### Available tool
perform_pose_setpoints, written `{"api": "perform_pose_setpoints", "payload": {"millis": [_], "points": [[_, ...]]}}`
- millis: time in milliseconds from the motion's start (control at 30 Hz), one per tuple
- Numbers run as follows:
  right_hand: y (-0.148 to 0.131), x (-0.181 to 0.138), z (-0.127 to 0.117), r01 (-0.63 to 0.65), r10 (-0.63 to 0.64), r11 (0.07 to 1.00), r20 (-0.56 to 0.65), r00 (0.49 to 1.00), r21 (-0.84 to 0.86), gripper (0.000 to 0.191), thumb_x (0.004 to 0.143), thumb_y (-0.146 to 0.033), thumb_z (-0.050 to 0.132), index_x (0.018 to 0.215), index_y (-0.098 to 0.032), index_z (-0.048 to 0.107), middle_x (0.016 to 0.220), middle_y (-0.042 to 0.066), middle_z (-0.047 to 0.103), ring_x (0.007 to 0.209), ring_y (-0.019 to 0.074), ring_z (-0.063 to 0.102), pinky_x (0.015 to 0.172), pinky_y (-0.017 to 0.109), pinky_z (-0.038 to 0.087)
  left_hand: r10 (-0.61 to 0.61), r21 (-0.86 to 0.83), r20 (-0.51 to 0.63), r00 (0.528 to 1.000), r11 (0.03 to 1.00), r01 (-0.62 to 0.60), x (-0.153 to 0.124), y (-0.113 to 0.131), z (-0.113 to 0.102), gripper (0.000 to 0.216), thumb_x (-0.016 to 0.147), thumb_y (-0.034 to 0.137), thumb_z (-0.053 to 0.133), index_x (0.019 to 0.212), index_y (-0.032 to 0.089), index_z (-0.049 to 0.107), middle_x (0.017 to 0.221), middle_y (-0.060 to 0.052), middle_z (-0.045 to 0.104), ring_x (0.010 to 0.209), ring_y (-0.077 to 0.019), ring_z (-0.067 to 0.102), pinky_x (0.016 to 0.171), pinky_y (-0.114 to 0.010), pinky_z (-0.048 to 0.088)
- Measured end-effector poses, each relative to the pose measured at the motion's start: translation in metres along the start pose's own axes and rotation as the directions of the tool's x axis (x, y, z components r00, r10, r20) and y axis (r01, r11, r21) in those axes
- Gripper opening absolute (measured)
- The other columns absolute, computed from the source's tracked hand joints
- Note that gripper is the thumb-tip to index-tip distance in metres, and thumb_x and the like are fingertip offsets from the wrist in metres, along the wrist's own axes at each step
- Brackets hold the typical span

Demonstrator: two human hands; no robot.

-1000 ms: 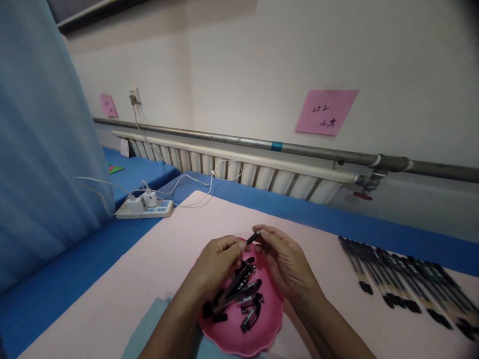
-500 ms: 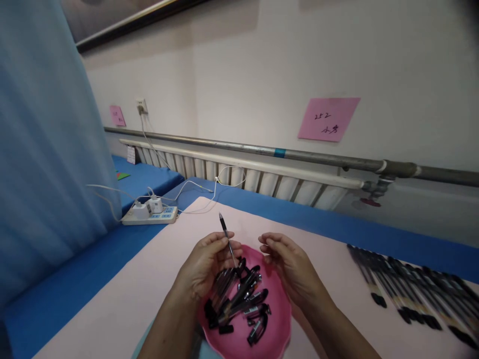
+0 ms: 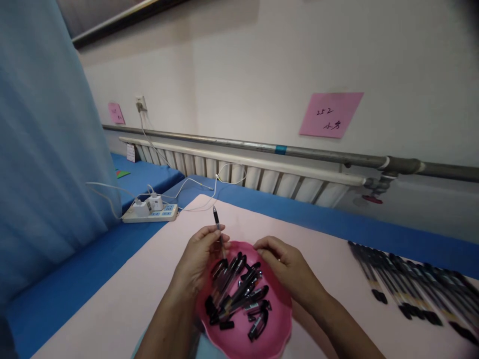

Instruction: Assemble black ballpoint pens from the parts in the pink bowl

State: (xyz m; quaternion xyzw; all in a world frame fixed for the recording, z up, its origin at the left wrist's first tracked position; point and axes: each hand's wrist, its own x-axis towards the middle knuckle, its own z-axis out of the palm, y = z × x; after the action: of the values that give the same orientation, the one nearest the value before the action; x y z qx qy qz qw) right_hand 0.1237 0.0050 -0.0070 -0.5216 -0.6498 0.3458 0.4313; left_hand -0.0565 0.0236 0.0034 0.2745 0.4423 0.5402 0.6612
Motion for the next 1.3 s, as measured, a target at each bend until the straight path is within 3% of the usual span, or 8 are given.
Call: {"api": "perform_pose_setpoints", "payload": {"millis": [133,300,500,733,867,1067,1200,1300], "points": [[0.002,-0.006,0.001,0.102,-0.048,0.971,0.242,0.969,-0.216,0.021,0.073,-0.013,0.048,0.066,-0.025,0.063,0.063,-0.004,0.062,0.059,0.0147,0.053,0.056,0.026,0.035,0.075,0.004,-0.047,0.996,0.997,-0.075,0.002,0.003,-0.003,0.014,0.075,0.013,0.057,0.089,0.012,0.059,0.06,0.001,0.059,0.05,-0.0085,0.057,0.051,-0.02,0.048],[0.004,-0.013,0.009,0.332,-0.187,0.831,0.338,0.922,-0.446,0.025,0.065,-0.004,0.05,0.051,-0.023,0.06,0.054,-0.002,0.062,0.05,0.0126,0.048,0.054,0.026,0.029,0.062,0.031,-0.04,0.997,0.998,-0.061,0.0,0.004,0.0,0.013,0.076,0.013,0.055,0.089,0.012,0.059,0.06,0.0,0.058,0.049,-0.0081,0.055,0.049,-0.02,0.047],[0.001,-0.011,0.014,0.363,-0.017,0.654,0.467,0.884,-0.664,0.026,0.074,-0.007,0.043,0.072,-0.019,0.066,0.082,0.006,0.068,0.069,0.019,0.058,0.063,0.029,0.037,0.054,0.043,-0.048,0.997,0.998,-0.052,-0.003,0.006,0.001,0.013,0.077,0.012,0.053,0.089,0.011,0.059,0.061,0.001,0.058,0.049,-0.0073,0.054,0.049,-0.018,0.047],[-0.001,-0.014,0.02,0.384,0.024,0.482,0.45,0.893,-0.787,0.022,0.071,-0.009,0.045,0.072,-0.019,0.065,0.081,0.008,0.066,0.071,0.022,0.058,0.061,0.031,0.037,0.041,0.062,-0.031,0.999,0.997,-0.039,-0.002,0.005,0.001,0.014,0.077,0.012,0.054,0.09,0.011,0.059,0.062,0.0,0.058,0.048,-0.0067,0.054,0.049,-0.018,0.047],[0.001,-0.017,0.021,0.338,0.066,0.502,0.425,0.903,-0.796,0.02,0.066,-0.007,0.048,0.069,-0.018,0.064,0.078,0.009,0.066,0.064,0.0217,0.058,0.055,0.029,0.034,0.049,0.057,-0.038,0.998,0.997,-0.047,-0.001,0.005,0.0,0.013,0.078,0.012,0.053,0.089,0.011,0.059,0.061,0.0,0.058,0.049,-0.0073,0.055,0.049,-0.018,0.047],[0.004,-0.018,0.016,0.234,0.109,0.658,0.398,0.911,-0.716,0.022,0.069,-0.006,0.045,0.065,-0.02,0.061,0.069,0.004,0.064,0.057,0.0161,0.055,0.05,0.026,0.03,0.06,0.065,-0.033,0.998,0.996,-0.058,0.0,0.005,-0.002,0.014,0.077,0.013,0.054,0.089,0.011,0.06,0.061,0.0,0.059,0.05,-0.0075,0.055,0.05,-0.018,0.048],[0.0,-0.012,0.029,0.313,-0.103,0.733,0.356,0.929,-0.604,0.02,0.081,-0.013,0.043,0.082,-0.019,0.062,0.084,0.006,0.063,0.077,0.0189,0.056,0.067,0.03,0.041,0.056,0.048,-0.028,0.998,0.997,-0.055,-0.001,0.001,0.002,0.014,0.075,0.014,0.055,0.089,0.011,0.06,0.06,0.0,0.058,0.048,-0.0067,0.054,0.049,-0.018,0.046],[0.003,-0.007,0.046,0.454,-0.226,0.699,0.432,0.873,-0.552,0.024,0.086,-0.015,0.039,0.093,-0.018,0.061,0.099,0.008,0.062,0.091,0.0209,0.052,0.081,0.035,0.04,0.038,0.041,0.009,0.999,0.998,-0.039,-0.002,-0.002,0.005,0.014,0.075,0.014,0.055,0.088,0.011,0.06,0.059,0.0,0.058,0.047,-0.0062,0.053,0.047,-0.016,0.044]]}}
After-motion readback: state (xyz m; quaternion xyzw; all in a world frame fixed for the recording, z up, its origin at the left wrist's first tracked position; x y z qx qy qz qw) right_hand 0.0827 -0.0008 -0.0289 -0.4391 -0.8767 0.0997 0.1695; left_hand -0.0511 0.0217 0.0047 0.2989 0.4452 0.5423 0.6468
